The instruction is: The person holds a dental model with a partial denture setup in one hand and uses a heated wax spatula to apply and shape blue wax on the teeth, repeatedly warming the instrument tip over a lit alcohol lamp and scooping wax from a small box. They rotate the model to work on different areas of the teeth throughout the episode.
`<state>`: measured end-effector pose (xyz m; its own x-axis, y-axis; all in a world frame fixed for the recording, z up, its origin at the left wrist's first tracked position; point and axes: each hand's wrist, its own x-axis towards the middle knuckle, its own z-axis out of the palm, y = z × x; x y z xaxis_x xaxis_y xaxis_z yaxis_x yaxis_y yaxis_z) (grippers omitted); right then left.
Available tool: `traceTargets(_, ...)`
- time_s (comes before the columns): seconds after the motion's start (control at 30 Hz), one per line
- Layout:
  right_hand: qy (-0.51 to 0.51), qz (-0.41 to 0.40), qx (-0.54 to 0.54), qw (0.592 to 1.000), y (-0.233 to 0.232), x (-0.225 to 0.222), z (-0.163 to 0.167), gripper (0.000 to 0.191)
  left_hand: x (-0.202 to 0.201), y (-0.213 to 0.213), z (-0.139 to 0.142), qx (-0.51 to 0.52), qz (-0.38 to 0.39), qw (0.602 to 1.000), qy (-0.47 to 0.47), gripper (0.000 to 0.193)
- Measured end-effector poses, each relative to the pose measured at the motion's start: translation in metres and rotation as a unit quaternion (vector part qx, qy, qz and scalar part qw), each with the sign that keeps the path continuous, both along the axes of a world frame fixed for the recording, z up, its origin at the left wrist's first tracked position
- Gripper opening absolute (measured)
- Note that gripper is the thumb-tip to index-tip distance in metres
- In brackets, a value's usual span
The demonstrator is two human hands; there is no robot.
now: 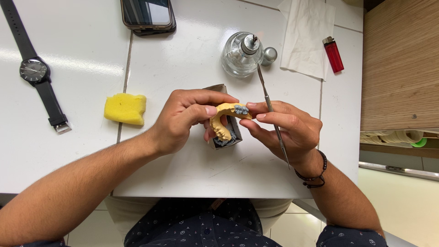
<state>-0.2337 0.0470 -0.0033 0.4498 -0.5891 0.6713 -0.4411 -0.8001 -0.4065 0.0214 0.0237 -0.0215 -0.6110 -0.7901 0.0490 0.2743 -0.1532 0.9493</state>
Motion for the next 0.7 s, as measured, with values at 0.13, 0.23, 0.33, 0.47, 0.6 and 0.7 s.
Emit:
traceTargets(0.13,-0.001,0.001,0.003,1.0,-0.0001,0.0005,-0.0008,0.039,-0.0013,-0.0007,0.0008,0.011,0.006,1.0,-0.018,0.042)
traceTargets(0.23,-0.001,-0.002,0.003,1.0,-0.0001,0.0006,-0.0005,0.039,-0.0014,-0.001,0.0012,0.024,0.005,1.0,-0.01,0.042)
traceTargets(0.33,0.002,-0.004,0.006,1.0,0.0006,0.0009,-0.0001,0.04,-0.0009,-0.0011,0.0013,0.029,0.004,1.0,-0.011,0.042)
traceTargets(0.47,-0.001,-0.001,0.007,1.0,-0.0004,0.0013,-0.0006,0.039,-0.0017,-0.0007,0.0003,0.028,0.01,0.999,-0.016,0.042)
traceTargets(0.6,0.001,-0.001,0.004,1.0,-0.0017,0.0009,-0.0012,0.038,-0.0021,-0.0007,-0.0007,0.023,0.014,0.999,-0.019,0.042)
traceTargets(0.7,0.003,-0.002,0.004,1.0,-0.0022,0.0005,-0.0014,0.037,-0.0026,-0.0014,-0.0013,0.022,0.015,0.999,-0.021,0.042)
